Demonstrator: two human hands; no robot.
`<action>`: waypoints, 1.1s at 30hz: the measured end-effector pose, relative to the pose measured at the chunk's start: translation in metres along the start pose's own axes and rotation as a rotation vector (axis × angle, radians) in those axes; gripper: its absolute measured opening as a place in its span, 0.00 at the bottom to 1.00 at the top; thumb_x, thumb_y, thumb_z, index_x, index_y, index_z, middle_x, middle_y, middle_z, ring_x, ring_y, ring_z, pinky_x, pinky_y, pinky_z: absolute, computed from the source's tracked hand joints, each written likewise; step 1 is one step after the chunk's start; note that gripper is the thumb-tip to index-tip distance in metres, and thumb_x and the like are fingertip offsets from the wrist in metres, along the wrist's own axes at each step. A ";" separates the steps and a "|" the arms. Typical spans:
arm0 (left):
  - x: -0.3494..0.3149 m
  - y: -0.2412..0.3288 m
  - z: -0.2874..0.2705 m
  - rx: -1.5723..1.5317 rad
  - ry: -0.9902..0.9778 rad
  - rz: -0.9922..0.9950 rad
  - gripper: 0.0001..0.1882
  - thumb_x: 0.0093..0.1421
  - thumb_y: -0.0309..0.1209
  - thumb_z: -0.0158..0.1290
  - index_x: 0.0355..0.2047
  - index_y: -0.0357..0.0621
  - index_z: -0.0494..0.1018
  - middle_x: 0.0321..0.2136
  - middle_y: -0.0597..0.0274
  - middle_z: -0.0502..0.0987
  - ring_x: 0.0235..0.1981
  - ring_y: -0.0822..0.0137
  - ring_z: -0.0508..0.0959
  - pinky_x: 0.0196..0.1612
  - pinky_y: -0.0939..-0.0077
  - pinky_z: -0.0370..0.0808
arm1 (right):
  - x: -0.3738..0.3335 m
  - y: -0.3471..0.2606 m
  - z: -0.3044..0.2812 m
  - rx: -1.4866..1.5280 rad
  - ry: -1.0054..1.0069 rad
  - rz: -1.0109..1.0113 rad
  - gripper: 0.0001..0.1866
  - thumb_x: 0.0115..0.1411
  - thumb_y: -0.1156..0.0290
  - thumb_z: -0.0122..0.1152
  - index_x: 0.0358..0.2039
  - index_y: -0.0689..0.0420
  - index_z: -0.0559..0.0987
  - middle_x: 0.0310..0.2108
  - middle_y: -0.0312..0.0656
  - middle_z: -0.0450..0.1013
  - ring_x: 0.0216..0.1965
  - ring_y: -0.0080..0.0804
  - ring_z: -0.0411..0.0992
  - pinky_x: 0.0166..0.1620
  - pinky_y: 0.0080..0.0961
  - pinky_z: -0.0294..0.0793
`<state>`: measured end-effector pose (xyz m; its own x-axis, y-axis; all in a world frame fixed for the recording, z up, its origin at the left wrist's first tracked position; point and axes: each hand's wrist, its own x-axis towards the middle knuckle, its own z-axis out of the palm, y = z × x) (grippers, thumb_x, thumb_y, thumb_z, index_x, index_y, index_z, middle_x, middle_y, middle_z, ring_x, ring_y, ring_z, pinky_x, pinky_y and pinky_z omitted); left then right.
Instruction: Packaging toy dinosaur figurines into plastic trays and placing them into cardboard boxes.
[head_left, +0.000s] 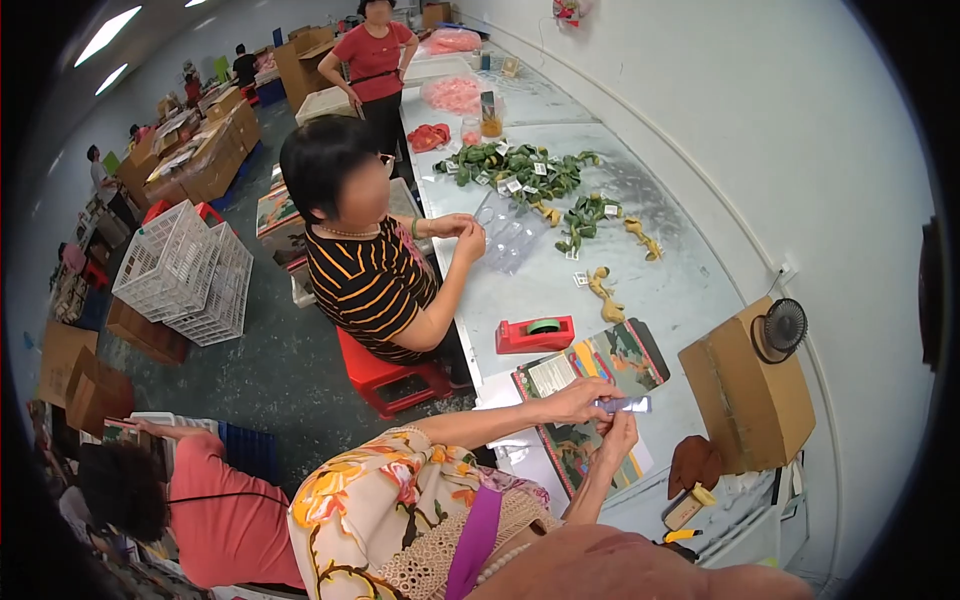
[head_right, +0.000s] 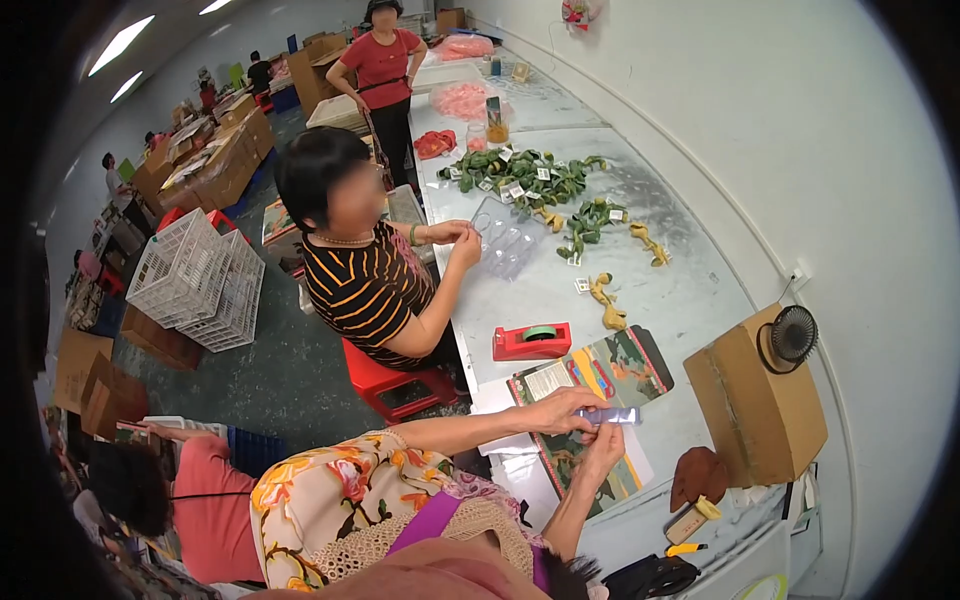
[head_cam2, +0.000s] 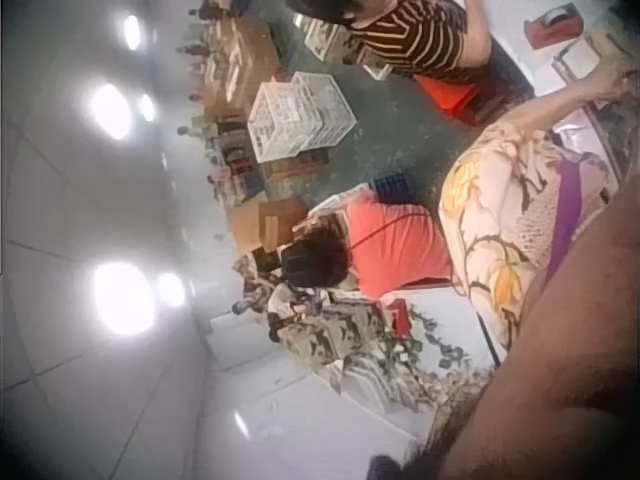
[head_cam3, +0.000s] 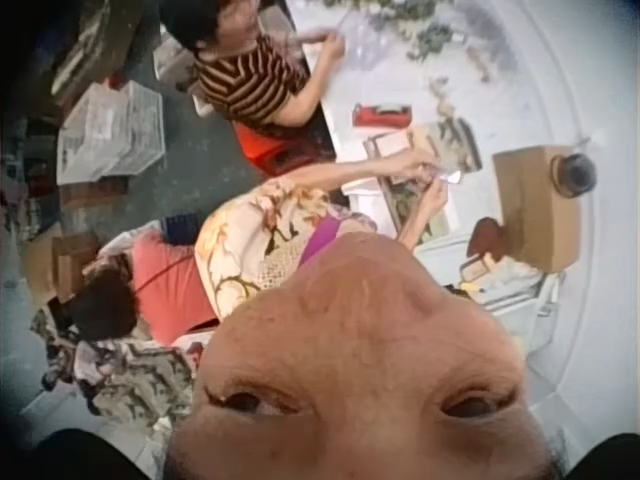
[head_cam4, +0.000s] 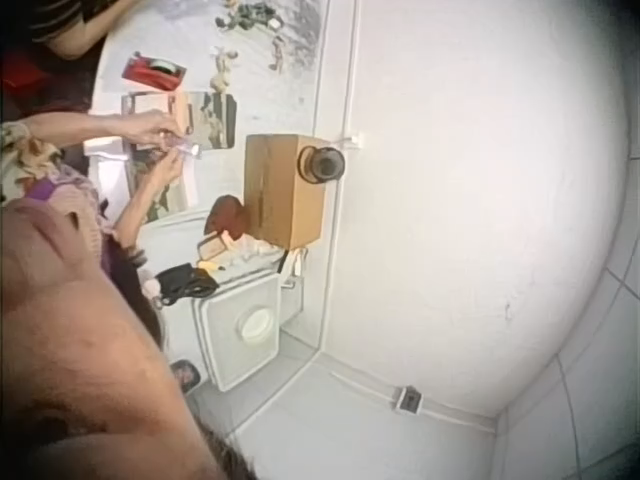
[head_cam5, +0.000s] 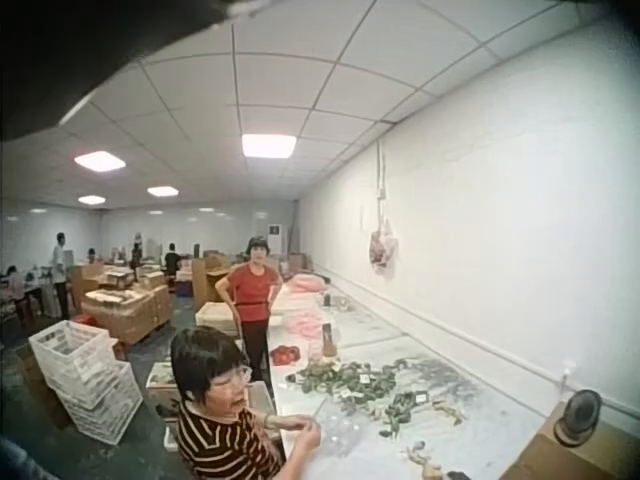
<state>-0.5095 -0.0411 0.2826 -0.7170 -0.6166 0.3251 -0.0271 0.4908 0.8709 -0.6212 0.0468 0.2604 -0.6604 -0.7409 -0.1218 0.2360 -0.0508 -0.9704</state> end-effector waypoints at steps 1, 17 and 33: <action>0.001 0.003 0.000 -0.010 -0.005 -0.011 0.27 0.47 0.31 0.62 0.50 0.41 0.72 0.36 0.55 0.75 0.36 0.60 0.76 0.41 0.72 0.73 | -0.001 -0.002 0.000 -0.007 0.007 0.012 0.10 0.64 0.69 0.50 0.28 0.58 0.74 0.19 0.30 0.68 0.18 0.15 0.62 0.22 0.12 0.59; 0.054 0.002 -0.038 0.164 0.271 0.037 0.27 0.52 0.28 0.57 0.54 0.45 0.69 0.40 0.53 0.74 0.42 0.53 0.73 0.47 0.63 0.71 | -0.044 -0.043 -0.086 0.121 0.298 -0.343 0.14 0.62 0.74 0.48 0.21 0.51 0.58 0.22 0.30 0.51 0.25 0.19 0.53 0.29 0.19 0.56; -0.020 -0.030 0.013 -1.340 -0.140 -0.951 0.30 0.63 0.46 0.51 0.58 0.40 0.62 0.51 0.48 0.71 0.49 0.56 0.74 0.52 0.56 0.70 | -0.034 0.023 -0.156 0.889 -0.141 -0.145 0.06 0.65 0.62 0.52 0.38 0.49 0.74 0.34 0.32 0.69 0.41 0.30 0.68 0.53 0.41 0.65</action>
<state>-0.5038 -0.0357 0.2453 -0.8516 -0.2737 -0.4470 0.0645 -0.9011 0.4289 -0.7046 0.1753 0.2100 -0.6466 -0.7594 0.0721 0.6591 -0.6037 -0.4485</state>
